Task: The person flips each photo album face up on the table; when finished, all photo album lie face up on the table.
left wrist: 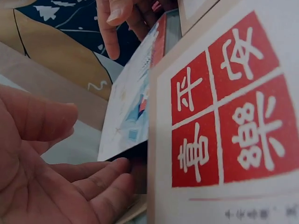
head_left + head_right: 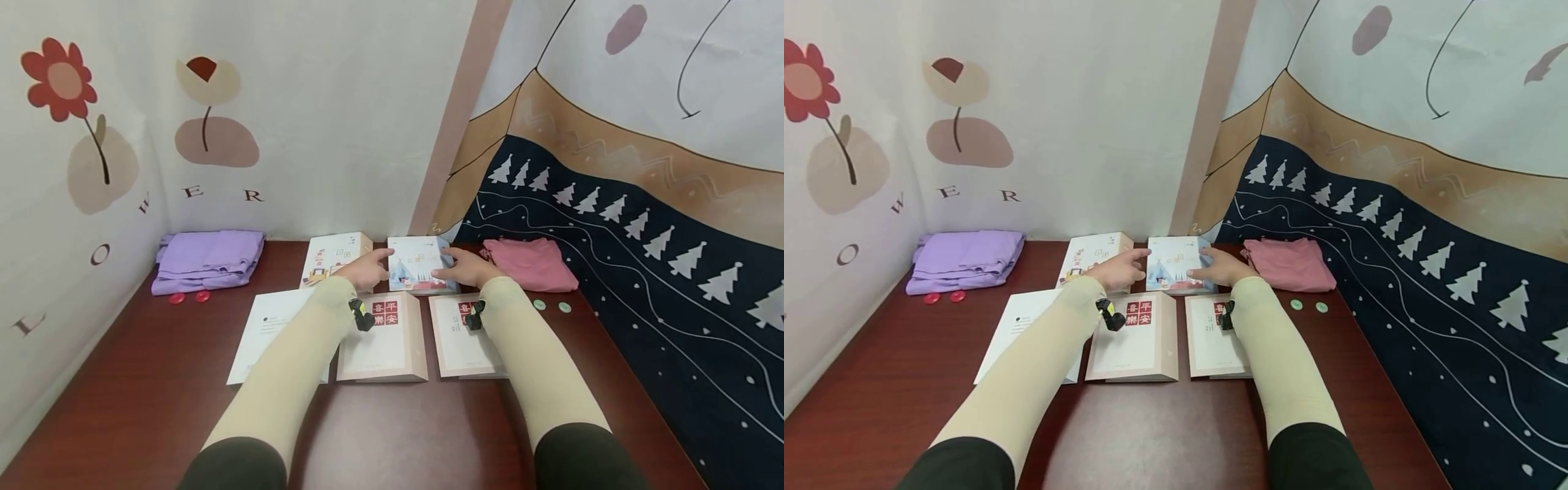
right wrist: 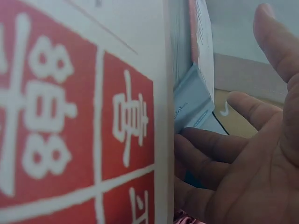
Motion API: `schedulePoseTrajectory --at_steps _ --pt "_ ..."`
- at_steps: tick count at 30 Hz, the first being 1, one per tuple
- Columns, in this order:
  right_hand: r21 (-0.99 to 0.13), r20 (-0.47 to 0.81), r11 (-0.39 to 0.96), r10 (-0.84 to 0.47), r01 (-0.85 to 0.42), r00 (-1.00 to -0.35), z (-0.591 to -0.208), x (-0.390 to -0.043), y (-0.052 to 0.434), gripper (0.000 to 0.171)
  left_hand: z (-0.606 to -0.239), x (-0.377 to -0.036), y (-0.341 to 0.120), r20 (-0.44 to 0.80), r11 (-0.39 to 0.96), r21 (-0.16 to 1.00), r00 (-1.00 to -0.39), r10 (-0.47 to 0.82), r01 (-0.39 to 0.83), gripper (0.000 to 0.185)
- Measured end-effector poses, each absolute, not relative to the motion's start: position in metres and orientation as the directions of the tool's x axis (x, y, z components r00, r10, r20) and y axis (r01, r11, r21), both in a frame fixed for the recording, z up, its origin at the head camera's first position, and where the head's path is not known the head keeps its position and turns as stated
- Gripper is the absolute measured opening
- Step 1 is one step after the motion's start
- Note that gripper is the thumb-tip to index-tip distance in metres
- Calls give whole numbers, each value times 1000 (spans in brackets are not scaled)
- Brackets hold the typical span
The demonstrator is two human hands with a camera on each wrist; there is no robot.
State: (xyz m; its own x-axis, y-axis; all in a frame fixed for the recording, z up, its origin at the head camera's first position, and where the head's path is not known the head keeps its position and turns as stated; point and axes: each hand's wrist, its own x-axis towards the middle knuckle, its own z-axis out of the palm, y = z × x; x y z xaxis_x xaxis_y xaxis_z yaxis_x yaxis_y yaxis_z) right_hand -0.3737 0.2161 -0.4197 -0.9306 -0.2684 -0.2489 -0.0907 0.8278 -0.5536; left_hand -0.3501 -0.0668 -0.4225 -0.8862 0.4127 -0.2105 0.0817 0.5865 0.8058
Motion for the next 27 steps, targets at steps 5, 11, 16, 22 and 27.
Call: schedulePoseTrajectory --at_steps 5,11,16,22,27 --pt "-564 -259 822 -259 -72 -930 -420 -375 215 86 -426 -352 -61 -229 614 787 -894 386 64 69" --pt "-616 -266 787 -244 -30 -933 -421 -379 217 87 -430 -353 -52 -221 580 814 -906 361 32 72" --pt "-720 -328 691 -256 65 -909 -423 -381 220 86 -432 -355 -43 -232 526 850 -914 333 -25 76" --pt "-807 -416 541 -238 236 -877 -429 -385 223 80 -437 -355 -37 -254 377 917 -919 302 -129 76" --pt "-821 -425 503 -227 268 -876 -429 -385 221 78 -440 -357 -38 -275 276 941 -919 283 -197 77"
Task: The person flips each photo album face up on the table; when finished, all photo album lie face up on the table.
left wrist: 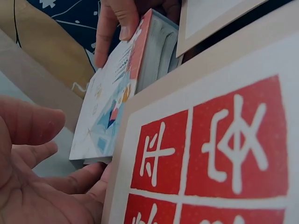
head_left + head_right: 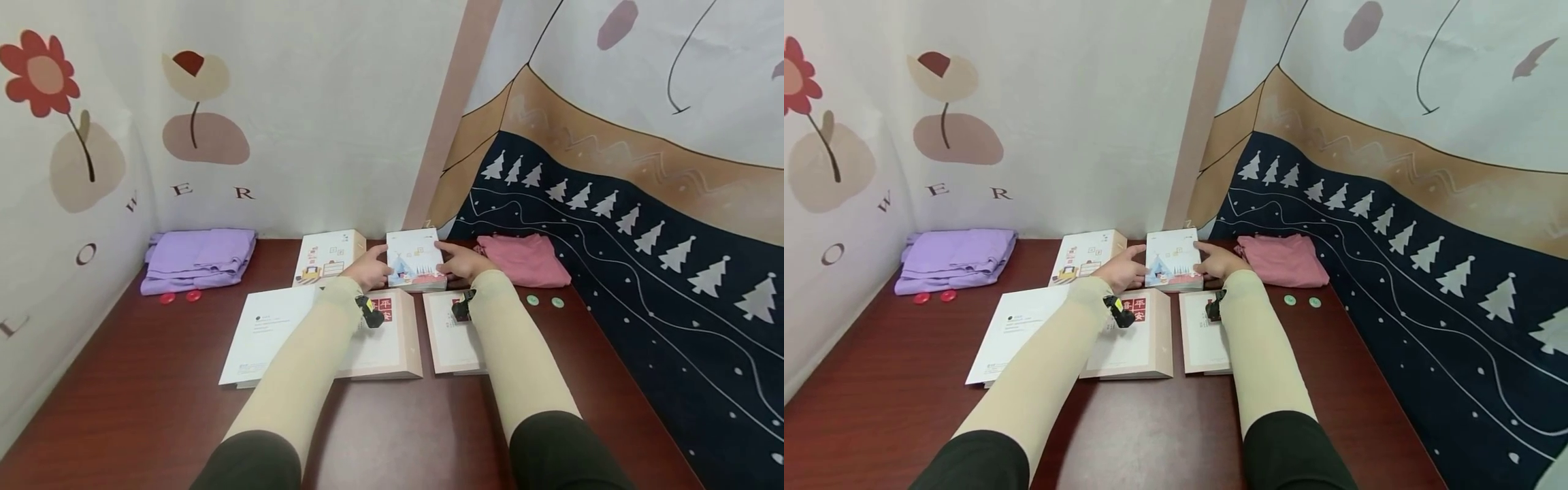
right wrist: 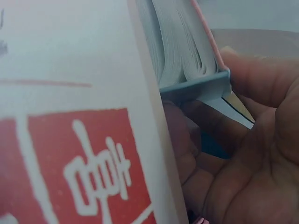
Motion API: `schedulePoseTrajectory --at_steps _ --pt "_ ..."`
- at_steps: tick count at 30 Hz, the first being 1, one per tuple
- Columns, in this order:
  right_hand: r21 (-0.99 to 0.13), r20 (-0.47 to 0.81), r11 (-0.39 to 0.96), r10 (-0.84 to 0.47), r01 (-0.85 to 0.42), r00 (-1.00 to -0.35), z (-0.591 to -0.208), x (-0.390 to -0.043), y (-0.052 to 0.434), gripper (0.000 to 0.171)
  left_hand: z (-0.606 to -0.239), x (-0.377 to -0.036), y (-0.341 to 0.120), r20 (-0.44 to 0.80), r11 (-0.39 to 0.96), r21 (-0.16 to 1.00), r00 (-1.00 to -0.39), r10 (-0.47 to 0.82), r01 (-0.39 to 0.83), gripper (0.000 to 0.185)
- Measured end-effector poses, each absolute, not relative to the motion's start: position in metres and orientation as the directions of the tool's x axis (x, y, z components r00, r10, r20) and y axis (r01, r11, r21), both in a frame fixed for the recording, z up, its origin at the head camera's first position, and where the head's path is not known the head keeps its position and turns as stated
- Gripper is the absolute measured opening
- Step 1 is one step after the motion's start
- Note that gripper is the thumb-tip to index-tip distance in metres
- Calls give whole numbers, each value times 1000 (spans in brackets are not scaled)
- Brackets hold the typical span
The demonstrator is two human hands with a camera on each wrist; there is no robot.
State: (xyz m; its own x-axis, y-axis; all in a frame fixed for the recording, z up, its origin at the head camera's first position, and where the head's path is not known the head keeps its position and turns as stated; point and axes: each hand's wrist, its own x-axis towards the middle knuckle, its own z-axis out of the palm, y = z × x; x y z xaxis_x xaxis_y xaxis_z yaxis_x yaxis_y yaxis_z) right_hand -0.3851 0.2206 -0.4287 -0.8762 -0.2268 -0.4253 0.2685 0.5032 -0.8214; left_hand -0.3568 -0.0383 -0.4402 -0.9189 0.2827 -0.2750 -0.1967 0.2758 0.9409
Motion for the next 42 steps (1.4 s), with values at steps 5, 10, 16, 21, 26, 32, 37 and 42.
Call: schedulePoseTrajectory --at_steps 5,10,16,21,26,32,37,42 --pt "-825 -438 483 -221 292 -872 -428 -385 220 78 -440 -360 -42 -317 176 944 -910 266 -278 77" --pt "-827 -452 466 -218 315 -865 -426 -385 222 78 -441 -362 -41 -332 113 943 -903 272 -312 78" --pt "-833 -460 446 -227 328 -859 -426 -387 224 78 -442 -363 -36 -281 118 959 -919 278 -257 77" --pt "-826 -454 473 -235 307 -859 -423 -384 224 77 -441 -359 -32 -228 35 973 -926 300 -228 74" --pt "-811 -395 539 -214 229 -894 -419 -380 222 71 -443 -357 -31 -217 -24 972 -928 302 -235 74" --pt "-799 -281 594 -233 93 -931 -404 -373 213 62 -439 -353 -36 -223 -15 971 -924 310 -239 73" --pt "-802 -305 593 -305 71 -902 -394 -363 202 60 -432 -352 -37 -185 -72 973 -931 315 -218 71" --pt "-846 -306 525 -326 98 -894 -398 -360 197 60 -425 -349 -36 -102 -109 984 -940 326 -145 66"
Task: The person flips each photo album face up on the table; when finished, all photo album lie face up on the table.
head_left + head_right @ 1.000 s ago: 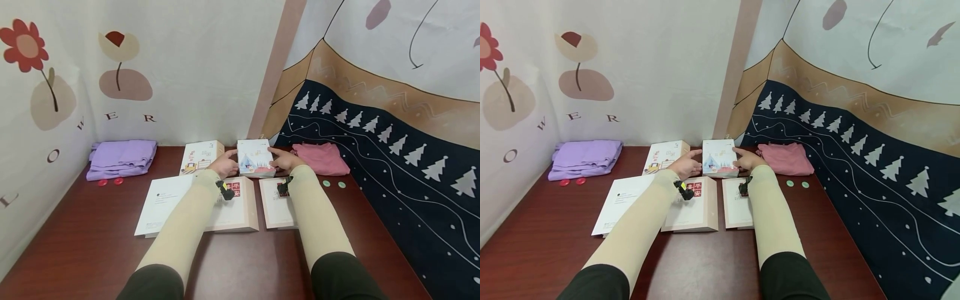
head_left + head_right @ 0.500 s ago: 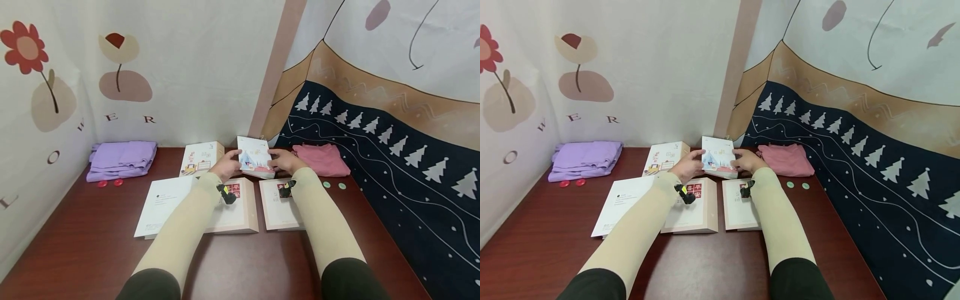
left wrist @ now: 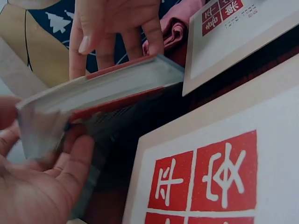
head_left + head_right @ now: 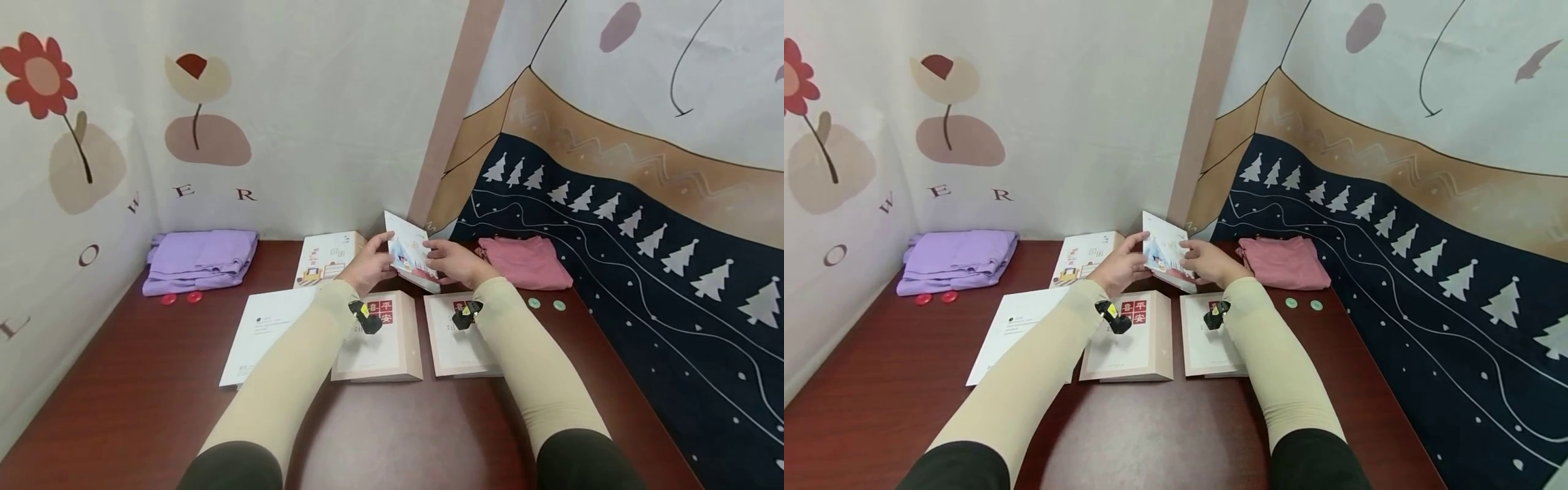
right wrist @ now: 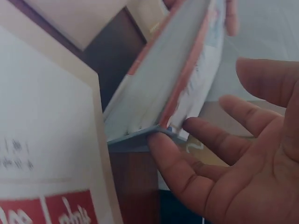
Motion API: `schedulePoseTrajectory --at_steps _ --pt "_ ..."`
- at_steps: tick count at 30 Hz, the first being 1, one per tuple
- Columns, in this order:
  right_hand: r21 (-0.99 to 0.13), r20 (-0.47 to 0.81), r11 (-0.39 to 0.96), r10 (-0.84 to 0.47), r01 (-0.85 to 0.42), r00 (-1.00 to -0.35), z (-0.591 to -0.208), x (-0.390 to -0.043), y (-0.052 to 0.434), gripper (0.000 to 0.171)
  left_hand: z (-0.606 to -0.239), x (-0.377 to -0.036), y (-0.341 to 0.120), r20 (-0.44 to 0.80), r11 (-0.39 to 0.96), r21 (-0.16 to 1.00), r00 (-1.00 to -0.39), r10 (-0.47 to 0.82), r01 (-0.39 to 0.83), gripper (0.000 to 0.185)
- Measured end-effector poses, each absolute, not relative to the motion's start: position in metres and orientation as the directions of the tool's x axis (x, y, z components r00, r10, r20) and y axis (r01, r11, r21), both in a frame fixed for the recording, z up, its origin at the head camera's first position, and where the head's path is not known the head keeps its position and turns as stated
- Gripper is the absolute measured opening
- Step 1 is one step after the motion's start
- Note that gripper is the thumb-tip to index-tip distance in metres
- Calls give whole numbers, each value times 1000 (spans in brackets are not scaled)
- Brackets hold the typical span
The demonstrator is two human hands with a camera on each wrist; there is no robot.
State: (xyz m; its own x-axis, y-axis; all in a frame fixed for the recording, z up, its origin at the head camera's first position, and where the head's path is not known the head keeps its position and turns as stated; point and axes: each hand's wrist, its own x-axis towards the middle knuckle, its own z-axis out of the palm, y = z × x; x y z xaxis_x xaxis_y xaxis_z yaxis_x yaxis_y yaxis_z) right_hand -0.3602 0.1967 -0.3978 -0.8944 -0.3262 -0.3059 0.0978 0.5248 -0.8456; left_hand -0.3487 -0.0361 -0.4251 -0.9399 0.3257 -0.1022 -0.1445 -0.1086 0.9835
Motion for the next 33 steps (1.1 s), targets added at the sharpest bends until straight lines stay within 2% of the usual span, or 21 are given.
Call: schedulePoseTrajectory --at_steps 3,8,11,15,18,21,23,27,30,33 --pt "-884 -300 450 -337 128 -892 -399 -359 194 60 -419 -347 -36 -42 -89 993 -942 333 -75 64" --pt "-957 -258 226 -378 182 -889 -399 -354 186 64 -416 -344 -32 16 -96 995 -938 347 -18 62" --pt "-977 -196 148 -364 151 -911 -397 -352 181 73 -418 -344 -29 20 -85 996 -923 385 -14 61" --pt "-989 -113 129 -308 76 -945 -391 -349 176 87 -421 -345 -27 -2 -28 999 -898 440 -16 60" --pt "-982 -84 187 -273 33 -958 -385 -349 176 96 -422 -345 -27 -33 37 999 -884 467 -17 61" --pt "-937 -59 349 -227 -25 -972 -382 -350 179 100 -424 -345 -25 -57 120 993 -869 491 3 62" --pt "-883 -50 468 -196 -49 -979 -381 -352 182 94 -425 -346 -25 -78 202 979 -868 490 27 63" --pt "-753 -42 655 -135 -58 -990 -378 -355 190 70 -429 -347 -25 -97 347 935 -887 451 74 63" --pt "-713 -82 701 -105 -15 -991 -382 -357 197 61 -432 -348 -26 -109 407 911 -906 409 74 64" --pt "-702 -154 710 -81 51 -985 -389 -357 204 61 -435 -347 -28 -137 444 894 -911 388 55 65"
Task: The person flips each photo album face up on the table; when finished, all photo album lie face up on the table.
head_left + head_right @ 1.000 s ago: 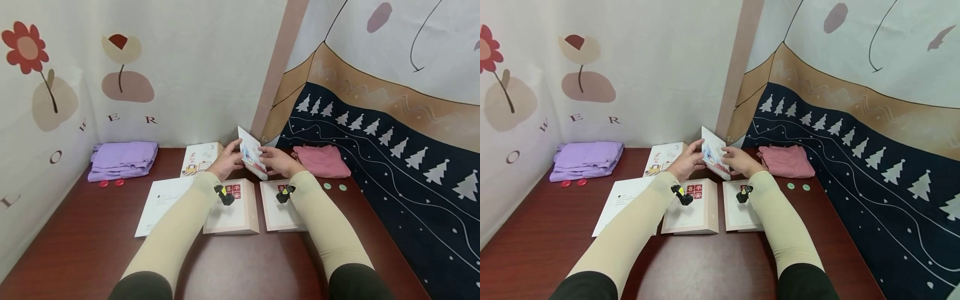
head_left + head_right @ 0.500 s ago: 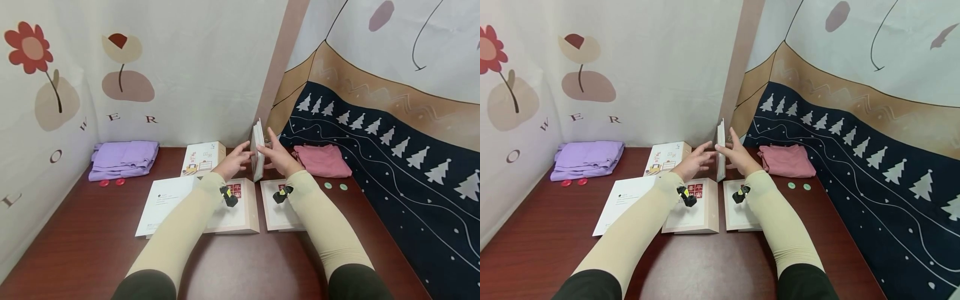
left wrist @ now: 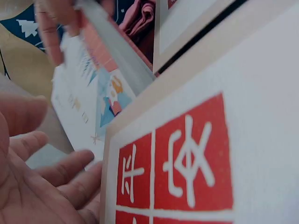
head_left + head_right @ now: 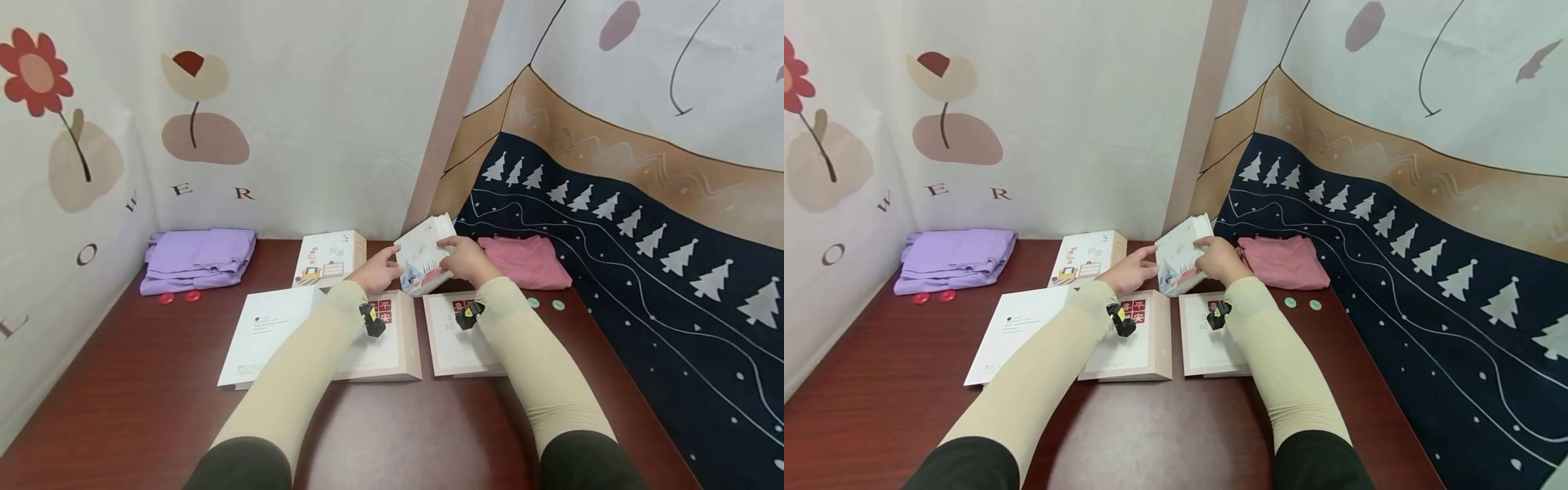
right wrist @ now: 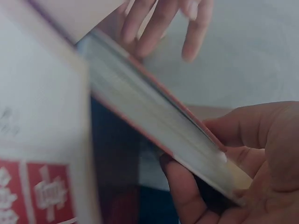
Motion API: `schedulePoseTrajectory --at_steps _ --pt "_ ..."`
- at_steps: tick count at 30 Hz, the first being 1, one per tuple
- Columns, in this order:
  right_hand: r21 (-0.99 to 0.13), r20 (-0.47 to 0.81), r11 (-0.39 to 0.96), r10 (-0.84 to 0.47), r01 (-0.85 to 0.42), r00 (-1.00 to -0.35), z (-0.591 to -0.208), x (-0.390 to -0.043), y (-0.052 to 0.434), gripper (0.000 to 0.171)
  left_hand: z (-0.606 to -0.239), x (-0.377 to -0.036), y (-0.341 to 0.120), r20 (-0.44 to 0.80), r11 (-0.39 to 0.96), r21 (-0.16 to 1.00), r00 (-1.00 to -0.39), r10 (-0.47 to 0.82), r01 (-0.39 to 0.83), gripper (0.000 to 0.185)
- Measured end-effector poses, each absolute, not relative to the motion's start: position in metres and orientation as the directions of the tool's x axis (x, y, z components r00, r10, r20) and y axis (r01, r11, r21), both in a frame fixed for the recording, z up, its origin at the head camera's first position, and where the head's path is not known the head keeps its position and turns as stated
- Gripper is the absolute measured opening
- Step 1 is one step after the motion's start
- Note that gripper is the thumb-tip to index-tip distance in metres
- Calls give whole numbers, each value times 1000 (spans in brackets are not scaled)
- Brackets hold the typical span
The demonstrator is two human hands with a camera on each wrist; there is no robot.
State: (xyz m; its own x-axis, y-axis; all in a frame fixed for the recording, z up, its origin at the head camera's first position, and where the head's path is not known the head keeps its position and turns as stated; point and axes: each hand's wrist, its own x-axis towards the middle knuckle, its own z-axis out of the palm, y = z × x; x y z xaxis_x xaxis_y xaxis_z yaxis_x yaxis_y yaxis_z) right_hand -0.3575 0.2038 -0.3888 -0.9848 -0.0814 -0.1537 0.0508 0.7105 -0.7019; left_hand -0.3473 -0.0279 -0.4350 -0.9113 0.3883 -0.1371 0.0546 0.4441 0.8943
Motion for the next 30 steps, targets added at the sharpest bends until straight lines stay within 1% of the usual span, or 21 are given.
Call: schedulePoseTrajectory --at_steps 2,4,7,11,13,16,20,24,26,30 --pt "-709 -192 700 -72 88 -979 -395 -358 206 63 -436 -347 -30 -158 467 883 -911 381 43 66" --pt "-697 -212 710 -72 99 -975 -399 -358 206 66 -436 -348 -31 -168 483 875 -912 375 37 67" --pt "-661 -228 745 -85 90 -970 -406 -361 205 68 -436 -349 -33 -172 515 856 -915 365 45 68" --pt "-609 -254 790 -109 71 -961 -415 -365 206 67 -438 -351 -35 -188 535 844 -916 356 35 68" --pt "-623 -273 779 -128 74 -954 -419 -366 207 65 -438 -351 -37 -198 526 850 -917 345 14 68" --pt "-679 -271 730 -154 76 -950 -423 -368 208 64 -437 -349 -41 -212 512 859 -921 326 -17 68" --pt "-736 -250 672 -146 89 -957 -426 -369 208 65 -435 -346 -43 -209 496 868 -920 332 -18 68" --pt "-732 -240 675 -125 95 -963 -423 -365 201 66 -433 -346 -49 -200 514 858 -915 350 9 69" --pt "-721 -221 689 -123 77 -967 -421 -363 196 65 -430 -345 -55 -191 503 864 -913 361 17 68" --pt "-739 -166 673 -122 41 -978 -418 -357 183 62 -419 -341 -74 -133 465 884 -923 361 54 66"
